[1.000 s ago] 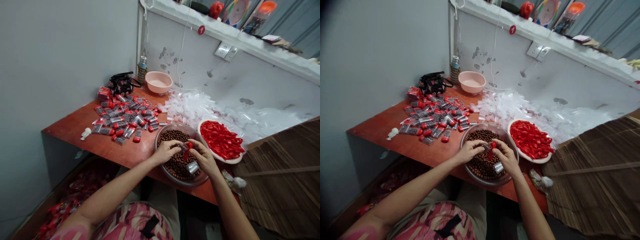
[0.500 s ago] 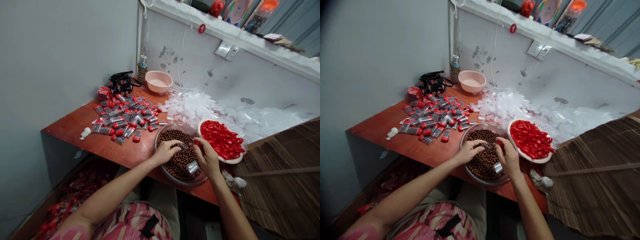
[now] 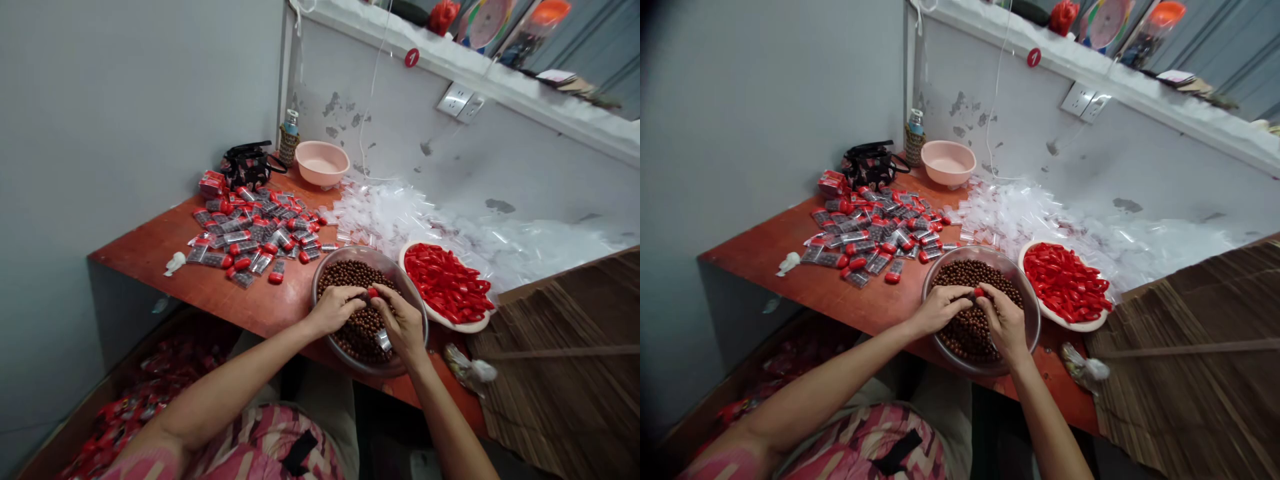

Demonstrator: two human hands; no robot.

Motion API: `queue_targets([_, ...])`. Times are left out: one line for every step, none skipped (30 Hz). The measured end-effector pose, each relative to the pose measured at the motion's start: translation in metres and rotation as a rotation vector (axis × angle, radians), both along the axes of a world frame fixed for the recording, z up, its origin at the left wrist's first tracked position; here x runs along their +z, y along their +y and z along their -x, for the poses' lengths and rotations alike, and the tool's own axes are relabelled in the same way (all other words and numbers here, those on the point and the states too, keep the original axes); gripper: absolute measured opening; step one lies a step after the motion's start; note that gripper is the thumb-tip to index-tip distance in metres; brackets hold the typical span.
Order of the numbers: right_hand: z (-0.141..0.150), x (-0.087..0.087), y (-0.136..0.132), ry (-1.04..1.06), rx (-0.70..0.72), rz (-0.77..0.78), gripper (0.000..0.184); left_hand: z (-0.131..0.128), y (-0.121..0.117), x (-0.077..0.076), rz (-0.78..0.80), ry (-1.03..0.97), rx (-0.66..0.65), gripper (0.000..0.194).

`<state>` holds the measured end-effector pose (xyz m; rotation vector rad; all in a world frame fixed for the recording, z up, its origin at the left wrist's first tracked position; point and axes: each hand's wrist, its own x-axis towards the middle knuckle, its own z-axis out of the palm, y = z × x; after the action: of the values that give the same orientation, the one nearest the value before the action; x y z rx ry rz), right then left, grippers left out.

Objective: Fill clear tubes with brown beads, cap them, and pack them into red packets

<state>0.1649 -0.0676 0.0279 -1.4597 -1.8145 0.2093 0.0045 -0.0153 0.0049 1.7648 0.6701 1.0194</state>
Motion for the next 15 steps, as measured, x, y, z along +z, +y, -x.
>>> queue_targets([0.0, 0.0, -0.001, -0.021, 0.002, -0.014, 0.026, 0.0, 0.0, 0.0, -0.001, -0.001, 0.011, 0.024])
queue_targets([-0.001, 0.0, -0.001, -0.041, 0.008, -0.031, 0.026, 0.001, -0.001, 0.0, -0.004, -0.003, 0.019, 0.023])
queue_targets([-0.002, 0.0, -0.002, -0.057, 0.019, -0.049, 0.025, 0.001, -0.001, 0.0, -0.01, -0.005, 0.021, 0.023])
queue_targets([-0.003, 0.0, -0.003, -0.071, 0.033, -0.068, 0.025, 0.002, -0.002, 0.0, -0.019, -0.005, 0.02, 0.022])
queue_targets([-0.004, 0.0, -0.004, -0.083, 0.05, -0.086, 0.025, 0.002, -0.002, 0.0, -0.029, -0.004, 0.015, 0.022])
queue_targets([-0.005, 0.0, -0.005, -0.097, 0.066, -0.104, 0.026, 0.003, -0.003, 0.0, -0.04, -0.003, 0.007, 0.021])
queue_targets([-0.006, 0.0, -0.006, -0.115, 0.081, -0.121, 0.027, 0.003, -0.004, 0.001, -0.052, -0.002, -0.003, 0.021])
queue_targets([-0.007, 0.0, -0.008, -0.137, 0.098, -0.139, 0.028, 0.004, -0.005, 0.001, -0.063, -0.001, -0.012, 0.021])
queue_targets([-0.008, 0.0, -0.009, -0.16, 0.116, -0.158, 0.029, 0.004, -0.005, 0.0, -0.075, -0.001, -0.021, 0.021])
queue_targets([-0.008, 0.001, -0.01, -0.182, 0.134, -0.177, 0.03, 0.005, -0.006, 0.0, -0.087, 0.003, -0.03, 0.021])
queue_targets([-0.008, 0.002, -0.011, -0.201, 0.154, -0.194, 0.03, 0.006, -0.007, 0.0, -0.104, 0.009, -0.036, 0.021])
queue_targets([-0.008, 0.003, -0.013, -0.216, 0.172, -0.208, 0.031, 0.006, -0.007, -0.001, -0.126, 0.017, -0.038, 0.022])
queue_targets([-0.008, 0.003, -0.015, -0.228, 0.187, -0.218, 0.033, 0.006, -0.007, -0.002, -0.151, 0.026, -0.036, 0.023])
queue_targets([-0.009, 0.003, -0.016, -0.237, 0.193, -0.223, 0.034, 0.006, -0.008, -0.003, -0.18, 0.039, -0.032, 0.024])
queue_targets([-0.009, 0.003, -0.018, -0.244, 0.192, -0.224, 0.036, 0.006, -0.008, -0.004, -0.209, 0.059, -0.03, 0.025])
